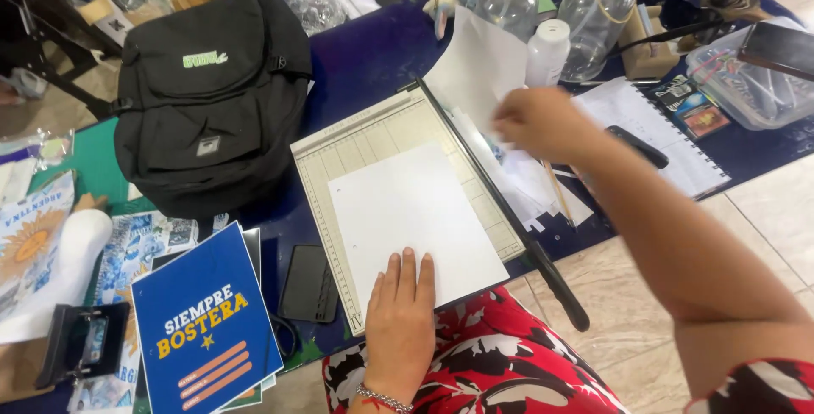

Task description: Trimming printed photos using a paper cutter and punching holes in paper sheets

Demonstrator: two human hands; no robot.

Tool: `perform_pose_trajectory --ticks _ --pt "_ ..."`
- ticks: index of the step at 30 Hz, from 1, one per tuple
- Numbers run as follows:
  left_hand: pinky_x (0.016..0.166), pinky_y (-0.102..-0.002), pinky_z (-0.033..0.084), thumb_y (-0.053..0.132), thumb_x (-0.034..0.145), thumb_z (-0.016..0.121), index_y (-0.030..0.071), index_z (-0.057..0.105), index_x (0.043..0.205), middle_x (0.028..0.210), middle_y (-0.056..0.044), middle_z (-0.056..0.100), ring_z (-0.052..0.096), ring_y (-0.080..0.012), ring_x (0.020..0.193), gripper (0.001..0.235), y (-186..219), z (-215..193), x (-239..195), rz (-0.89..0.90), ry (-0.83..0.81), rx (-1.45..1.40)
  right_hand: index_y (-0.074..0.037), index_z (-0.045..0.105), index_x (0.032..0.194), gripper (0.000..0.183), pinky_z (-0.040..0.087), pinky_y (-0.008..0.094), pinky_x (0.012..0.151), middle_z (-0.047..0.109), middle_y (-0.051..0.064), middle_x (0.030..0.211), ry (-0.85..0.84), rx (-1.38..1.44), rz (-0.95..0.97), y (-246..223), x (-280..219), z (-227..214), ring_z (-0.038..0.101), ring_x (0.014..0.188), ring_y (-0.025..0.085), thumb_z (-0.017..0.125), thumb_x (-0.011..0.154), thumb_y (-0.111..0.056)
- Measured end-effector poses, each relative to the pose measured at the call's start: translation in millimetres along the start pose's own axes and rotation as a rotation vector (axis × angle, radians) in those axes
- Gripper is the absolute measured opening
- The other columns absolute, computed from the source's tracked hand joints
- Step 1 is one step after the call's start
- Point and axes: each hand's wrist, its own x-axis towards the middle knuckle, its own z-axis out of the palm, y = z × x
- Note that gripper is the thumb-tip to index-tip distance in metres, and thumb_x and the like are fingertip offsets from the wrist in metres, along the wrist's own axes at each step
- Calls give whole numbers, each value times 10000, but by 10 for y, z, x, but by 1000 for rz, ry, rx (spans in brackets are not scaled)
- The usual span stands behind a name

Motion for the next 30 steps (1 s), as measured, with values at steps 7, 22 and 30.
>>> perform_pose_trajectory --ticks 7,22,30 --pt "1123 -496 435 -14 881 557 57 548 1449 1471 -230 542 517 -394 1356 572 -11 -14 35 17 -8 -11 -136 588 1165 301 584 505 833 779 148 1057 -56 -781 218 839 -507 318 745 993 400 490 963 -336" --pt "1126 -535 453 86 803 706 39 595 1374 1447 -263 575 543 -420 1362 583 73 155 9 -109 49 -83 41 598 1116 88 577 347 911 688 193 1029 404 257 -378 579 -688 583 701 950 258 660 1056 58" --pt "1038 -529 463 198 789 674 20 657 1264 1365 -280 614 583 -434 1267 508 119 145 47 -128 175 -25 -73 736 890 144 627 248 844 812 119 984 -110 339 -142 -1179 485 1516 799 949 190 775 804 36"
